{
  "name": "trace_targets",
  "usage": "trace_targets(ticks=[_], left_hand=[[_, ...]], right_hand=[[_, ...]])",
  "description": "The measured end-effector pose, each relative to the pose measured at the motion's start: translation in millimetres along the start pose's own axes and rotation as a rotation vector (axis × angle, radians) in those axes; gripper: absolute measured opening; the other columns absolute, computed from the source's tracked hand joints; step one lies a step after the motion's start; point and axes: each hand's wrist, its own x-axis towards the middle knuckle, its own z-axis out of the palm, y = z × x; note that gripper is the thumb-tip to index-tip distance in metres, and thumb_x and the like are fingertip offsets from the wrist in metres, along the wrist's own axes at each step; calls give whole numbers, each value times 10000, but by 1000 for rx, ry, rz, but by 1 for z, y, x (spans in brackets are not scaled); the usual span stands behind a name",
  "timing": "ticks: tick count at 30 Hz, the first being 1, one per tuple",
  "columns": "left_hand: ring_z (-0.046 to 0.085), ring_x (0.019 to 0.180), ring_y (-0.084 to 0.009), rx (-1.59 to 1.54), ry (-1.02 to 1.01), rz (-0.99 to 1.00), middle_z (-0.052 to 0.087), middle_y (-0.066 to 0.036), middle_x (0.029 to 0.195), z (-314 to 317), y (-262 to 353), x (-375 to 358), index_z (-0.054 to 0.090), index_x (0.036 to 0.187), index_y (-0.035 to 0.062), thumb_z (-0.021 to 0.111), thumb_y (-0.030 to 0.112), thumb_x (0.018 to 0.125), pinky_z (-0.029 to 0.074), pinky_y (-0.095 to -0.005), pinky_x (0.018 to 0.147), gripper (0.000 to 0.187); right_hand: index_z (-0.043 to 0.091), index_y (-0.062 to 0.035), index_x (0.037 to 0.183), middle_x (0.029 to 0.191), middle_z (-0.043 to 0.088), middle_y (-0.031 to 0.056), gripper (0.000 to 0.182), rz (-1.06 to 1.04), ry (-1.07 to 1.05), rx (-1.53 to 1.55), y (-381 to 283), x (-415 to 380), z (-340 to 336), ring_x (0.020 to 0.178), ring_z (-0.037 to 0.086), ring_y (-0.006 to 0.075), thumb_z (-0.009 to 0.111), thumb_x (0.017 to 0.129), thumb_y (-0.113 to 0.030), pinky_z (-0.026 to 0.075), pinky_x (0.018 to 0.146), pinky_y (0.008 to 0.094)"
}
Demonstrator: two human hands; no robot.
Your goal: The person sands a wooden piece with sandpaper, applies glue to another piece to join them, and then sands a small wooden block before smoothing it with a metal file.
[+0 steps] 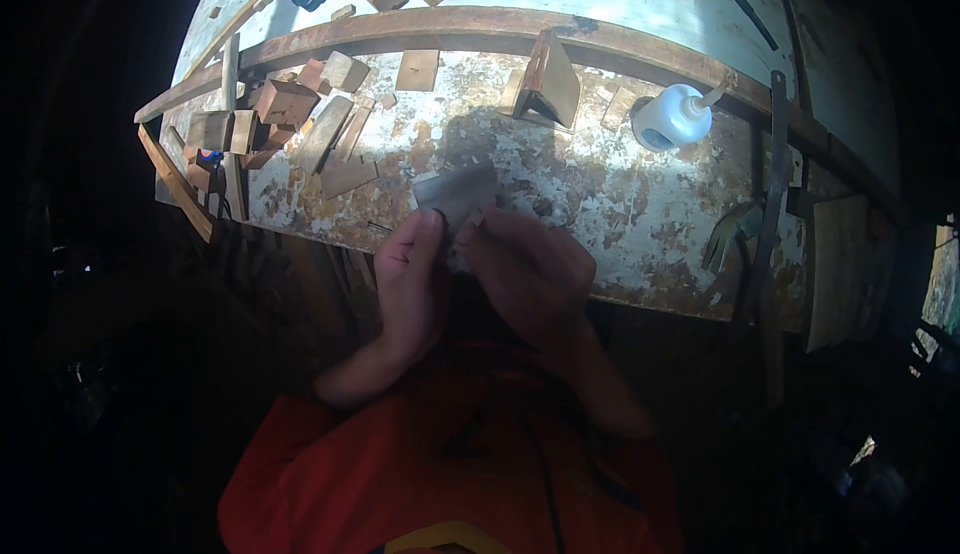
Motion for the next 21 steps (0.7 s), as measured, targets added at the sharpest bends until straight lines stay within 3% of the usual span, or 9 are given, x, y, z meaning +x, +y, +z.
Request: trace_targets(ticks=[2,6,10,13,16,19,20,21], left_hand=[[461,678,15,-55,40,49,598,58,849,11,-6,-4,670,1014,42,573,226,1130,332,-197,564,238],[465,738,-6,-101,81,41,585,51,867,14,-6,-5,659,1035,40,552,226,1138,373,-210,637,239],[521,777,-15,7,54,123,631,25,909,12,-10,-12,666,1079,23,529,234,1146,419,-210,676,260],[626,926,-68,-7,37,182,697,-46,1071,14,-8,-8,661,1210,-29,514,239,1148,493,-235,800,311],[681,1107,-143,96,23,248,716,-123,1251,15,-12,-7,612,1373,-87,501,244,1150,529,-276,952,414],[640,1293,-210,62,-26,269,655,-196,1443,16,-11,-8,542,1487,-96,449,187,1164,509,-332,1089,440],[631,1308,-216,60,-35,237,653,-200,1446,13,-11,-10,541,1488,-97,447,184,1164,499,-340,1104,439],[623,1324,-221,56,-48,205,652,-203,1450,10,-12,-12,539,1489,-97,446,181,1164,489,-348,1119,438]], right_hand=[[827,-70,984,1035,765,87,244,225,32,53,4,1,4,786,762,209,920,758,-57,591,638,316],[824,-67,991,1043,763,94,233,-31,-15,9,-8,0,5,798,775,196,907,774,-50,599,631,315],[807,-42,987,1067,763,104,209,246,91,111,-7,11,4,860,783,224,886,796,-13,631,711,344],[801,-28,999,1074,759,126,213,9,4,52,-20,5,3,880,781,248,871,802,12,633,730,349],[809,-32,1008,1073,754,133,235,204,98,136,-10,10,5,891,776,265,882,787,0,627,735,359],[812,-34,1024,1070,755,128,250,190,45,147,-20,8,2,883,774,257,883,786,-3,622,737,355],[811,-30,1018,1072,756,124,232,65,18,79,-21,3,1,891,774,255,879,797,-7,620,731,345],[811,-31,1019,1072,756,122,232,127,31,104,-19,4,0,896,775,253,878,797,-7,620,730,344]])
